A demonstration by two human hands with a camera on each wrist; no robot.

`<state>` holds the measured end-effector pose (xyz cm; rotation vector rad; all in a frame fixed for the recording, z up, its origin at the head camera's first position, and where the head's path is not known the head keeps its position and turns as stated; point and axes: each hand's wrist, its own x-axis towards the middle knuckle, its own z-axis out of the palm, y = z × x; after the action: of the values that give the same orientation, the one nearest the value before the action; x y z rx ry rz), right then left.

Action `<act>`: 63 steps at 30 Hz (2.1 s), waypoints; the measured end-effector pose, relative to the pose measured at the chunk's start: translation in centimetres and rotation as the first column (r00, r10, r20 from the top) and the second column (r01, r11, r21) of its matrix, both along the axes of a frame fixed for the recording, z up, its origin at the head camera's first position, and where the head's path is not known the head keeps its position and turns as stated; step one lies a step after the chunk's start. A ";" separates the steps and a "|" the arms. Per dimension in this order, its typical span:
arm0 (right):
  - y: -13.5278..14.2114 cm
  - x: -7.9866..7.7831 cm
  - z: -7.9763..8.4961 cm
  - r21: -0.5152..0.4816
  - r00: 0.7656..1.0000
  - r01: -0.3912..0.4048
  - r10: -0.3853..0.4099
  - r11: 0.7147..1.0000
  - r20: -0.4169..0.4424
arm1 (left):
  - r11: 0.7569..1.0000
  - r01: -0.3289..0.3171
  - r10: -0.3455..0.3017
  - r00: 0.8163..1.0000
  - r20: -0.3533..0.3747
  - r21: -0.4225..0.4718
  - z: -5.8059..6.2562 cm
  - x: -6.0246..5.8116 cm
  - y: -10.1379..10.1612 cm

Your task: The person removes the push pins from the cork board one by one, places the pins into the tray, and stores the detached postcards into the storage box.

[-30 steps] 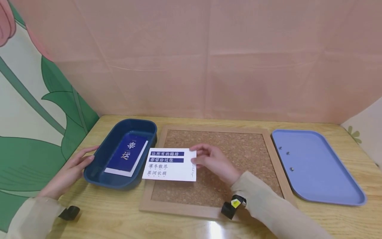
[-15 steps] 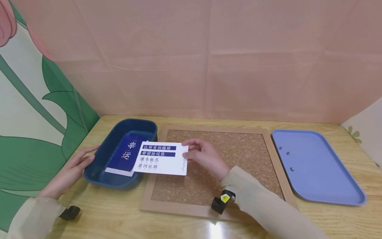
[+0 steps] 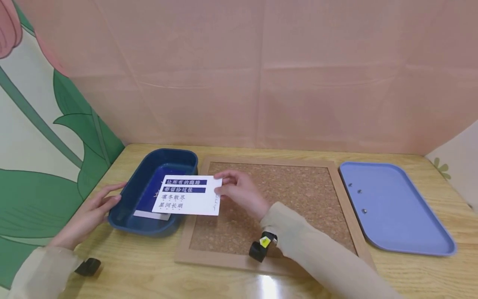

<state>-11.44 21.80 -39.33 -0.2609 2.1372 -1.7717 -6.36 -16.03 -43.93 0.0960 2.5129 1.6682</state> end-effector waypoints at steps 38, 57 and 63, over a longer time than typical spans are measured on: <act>-3.5 -0.1 1.0 0.051 0.998 0.067 -0.067 0.996 0.013 | 0.997 -0.008 0.012 0.999 0.044 -0.075 1.5 0.5 4.0; -5.1 -0.9 0.9 0.139 0.996 0.078 -0.072 0.987 -0.042 | 0.995 -0.015 0.018 0.999 0.034 -0.094 1.8 0.8 4.2; -5.7 -0.9 0.9 0.174 0.996 0.063 -0.050 0.983 -0.073 | 0.993 -0.017 0.022 0.999 0.038 -0.118 1.9 0.8 4.2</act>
<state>-12.37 16.13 -38.44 -0.2201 2.3546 -1.6118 -5.54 -11.87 -41.98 0.0278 2.5839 1.5094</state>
